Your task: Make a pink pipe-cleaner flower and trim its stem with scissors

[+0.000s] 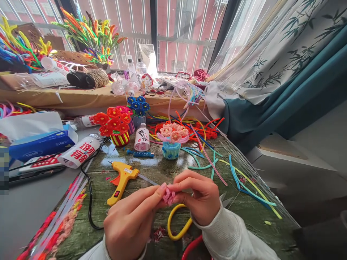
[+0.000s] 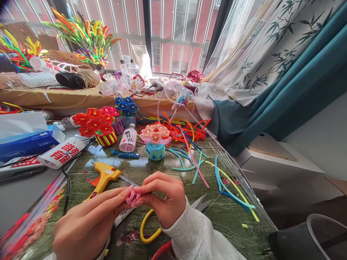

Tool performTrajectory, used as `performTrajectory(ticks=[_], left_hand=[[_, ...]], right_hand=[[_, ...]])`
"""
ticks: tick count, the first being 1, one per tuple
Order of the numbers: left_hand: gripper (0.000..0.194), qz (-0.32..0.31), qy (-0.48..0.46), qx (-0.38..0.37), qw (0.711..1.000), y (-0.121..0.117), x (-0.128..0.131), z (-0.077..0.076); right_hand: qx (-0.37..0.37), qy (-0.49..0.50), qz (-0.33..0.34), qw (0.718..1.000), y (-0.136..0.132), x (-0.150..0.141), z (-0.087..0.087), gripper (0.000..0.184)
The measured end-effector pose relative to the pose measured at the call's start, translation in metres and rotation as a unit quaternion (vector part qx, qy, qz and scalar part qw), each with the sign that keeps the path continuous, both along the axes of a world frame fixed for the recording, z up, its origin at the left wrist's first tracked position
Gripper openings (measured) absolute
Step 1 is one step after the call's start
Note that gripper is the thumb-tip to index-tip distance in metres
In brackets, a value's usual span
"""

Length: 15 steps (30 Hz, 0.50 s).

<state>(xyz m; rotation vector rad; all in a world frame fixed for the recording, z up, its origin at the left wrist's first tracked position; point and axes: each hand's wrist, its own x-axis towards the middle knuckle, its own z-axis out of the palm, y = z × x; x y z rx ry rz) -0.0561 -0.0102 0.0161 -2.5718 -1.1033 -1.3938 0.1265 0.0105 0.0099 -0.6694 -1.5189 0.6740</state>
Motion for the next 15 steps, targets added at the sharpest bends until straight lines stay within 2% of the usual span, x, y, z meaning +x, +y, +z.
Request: performTrajectory(ticks=[4,9,15], left_hand=[[0.032,-0.004,0.013,0.026,1.000,0.0013,-0.0012,0.0012],[0.026,-0.013,0.004,0.017,1.000,0.0050,0.0013,0.0035],[0.022,-0.004,0.040,0.066,0.997,0.0071,0.0084,0.0074]], right_hand=[[-0.003,-0.002,-0.003,1.000,-0.0009,-0.0004,-0.0002,0.016],[0.005,-0.009,-0.004,1.000,0.0012,0.0021,0.0007,0.018],[0.021,-0.033,-0.017,0.999,0.0000,0.0010,-0.0009,0.009]])
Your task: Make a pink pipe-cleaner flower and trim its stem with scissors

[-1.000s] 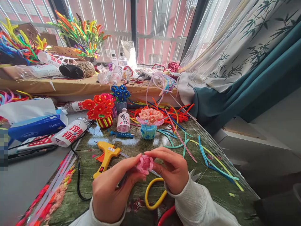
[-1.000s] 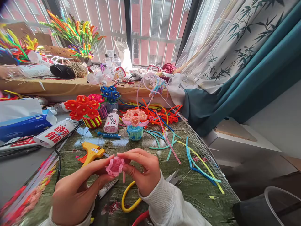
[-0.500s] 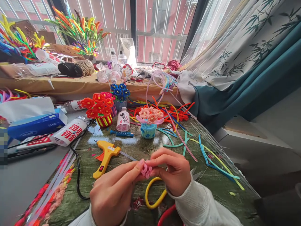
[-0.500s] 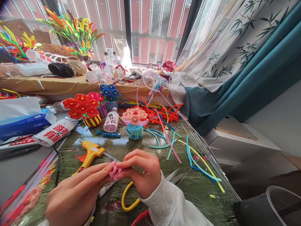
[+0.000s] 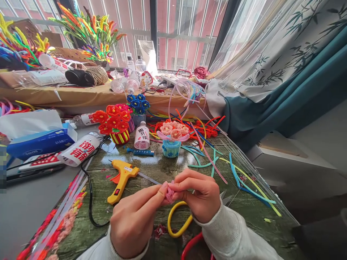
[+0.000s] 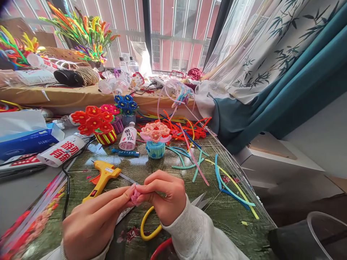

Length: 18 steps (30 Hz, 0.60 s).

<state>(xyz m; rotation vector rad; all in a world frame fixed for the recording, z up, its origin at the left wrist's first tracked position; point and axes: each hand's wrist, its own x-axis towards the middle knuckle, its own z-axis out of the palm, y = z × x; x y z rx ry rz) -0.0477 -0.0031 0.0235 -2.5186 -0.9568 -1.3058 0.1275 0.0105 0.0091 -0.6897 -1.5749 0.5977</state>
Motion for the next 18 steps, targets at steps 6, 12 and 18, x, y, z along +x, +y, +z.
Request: performTrajectory(ticks=[6,12,18], left_hand=[[0.022,0.001,0.004,0.022,1.000,0.0000,0.0034,-0.0024],[0.024,0.010,0.013,0.021,1.000,-0.0004,0.0016,-0.0030],[0.025,0.017,0.010,0.016,1.000,-0.0009,0.0012,-0.0023]], right_hand=[[0.016,-0.023,-0.017,0.999,-0.0026,-0.0021,-0.0039,0.011],[0.018,-0.030,-0.028,0.999,-0.0043,-0.0030,-0.0051,0.014],[0.000,-0.013,-0.019,1.000,-0.0061,-0.0047,-0.0063,0.013]])
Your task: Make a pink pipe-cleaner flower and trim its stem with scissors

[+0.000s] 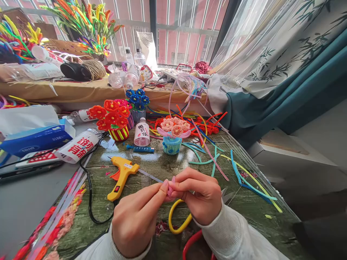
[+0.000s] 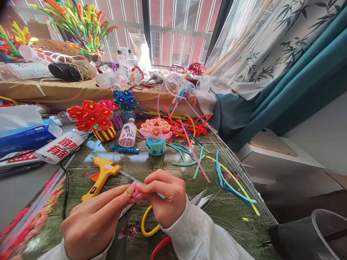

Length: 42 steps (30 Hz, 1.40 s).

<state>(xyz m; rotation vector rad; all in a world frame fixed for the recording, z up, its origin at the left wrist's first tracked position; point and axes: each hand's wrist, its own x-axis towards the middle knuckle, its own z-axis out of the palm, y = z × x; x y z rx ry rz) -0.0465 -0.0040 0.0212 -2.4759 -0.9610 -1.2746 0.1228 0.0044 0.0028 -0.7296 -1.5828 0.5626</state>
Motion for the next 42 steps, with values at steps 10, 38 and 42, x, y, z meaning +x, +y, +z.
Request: performTrajectory(ticks=[10,38,42], left_hand=[[0.015,0.031,-0.169,-0.090,0.981,-0.003,0.008,-0.003],[0.022,-0.056,-0.222,-0.177,0.957,-0.004,0.004,0.006],[0.019,-0.072,-0.231,-0.181,0.953,-0.004,0.002,0.006]], right_hand=[[-0.134,0.054,0.097,0.985,0.010,0.007,0.003,0.038],[-0.180,0.085,0.224,0.954,0.004,0.002,0.006,0.036],[-0.205,0.113,0.271,0.934,0.004,0.001,0.007,0.049]])
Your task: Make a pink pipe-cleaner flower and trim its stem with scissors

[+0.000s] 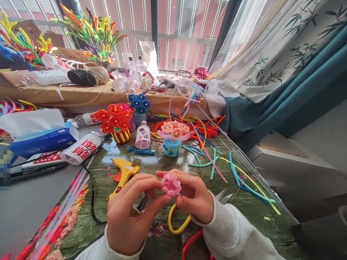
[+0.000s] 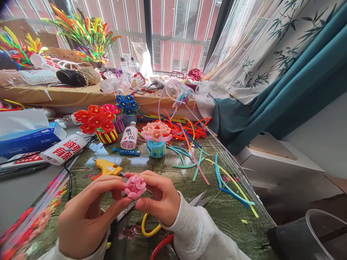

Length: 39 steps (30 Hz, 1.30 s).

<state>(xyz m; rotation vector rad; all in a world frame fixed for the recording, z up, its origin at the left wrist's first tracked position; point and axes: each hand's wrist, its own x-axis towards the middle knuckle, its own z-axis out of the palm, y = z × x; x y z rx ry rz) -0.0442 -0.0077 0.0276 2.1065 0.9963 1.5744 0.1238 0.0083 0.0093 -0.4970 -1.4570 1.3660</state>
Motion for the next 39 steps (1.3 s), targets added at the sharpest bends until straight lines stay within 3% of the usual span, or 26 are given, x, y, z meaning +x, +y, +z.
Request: performTrajectory(ticks=[4,12,22,31,35,39], left_hand=[[0.015,-0.016,-0.011,-0.046,0.999,0.0002,-0.0020,0.0001],[0.015,-0.011,0.017,-0.074,0.997,0.0001,-0.0007,0.0021],[0.005,-0.067,-0.032,-0.127,0.989,0.0015,-0.0029,-0.0011],[0.019,-0.011,0.010,-0.022,1.000,-0.0014,0.0002,0.0027],[0.017,0.009,0.008,-0.036,0.999,-0.0002,-0.0004,-0.0005],[0.016,-0.002,0.010,-0.047,0.999,-0.0006,-0.0006,-0.0013]], right_hand=[[-0.030,0.025,0.014,0.999,0.0009,-0.0007,-0.0026,0.036],[-0.033,0.019,0.017,0.999,0.0049,0.0019,-0.0090,0.037],[-0.041,-0.003,0.036,0.999,0.0022,0.0017,-0.0037,0.043],[-0.048,-0.001,0.002,0.999,0.0029,-0.0003,-0.0046,0.039],[-0.083,0.010,-0.006,0.996,0.0018,-0.0018,-0.0066,0.054],[-0.080,0.013,-0.034,0.996,0.0014,-0.0021,-0.0070,0.046]])
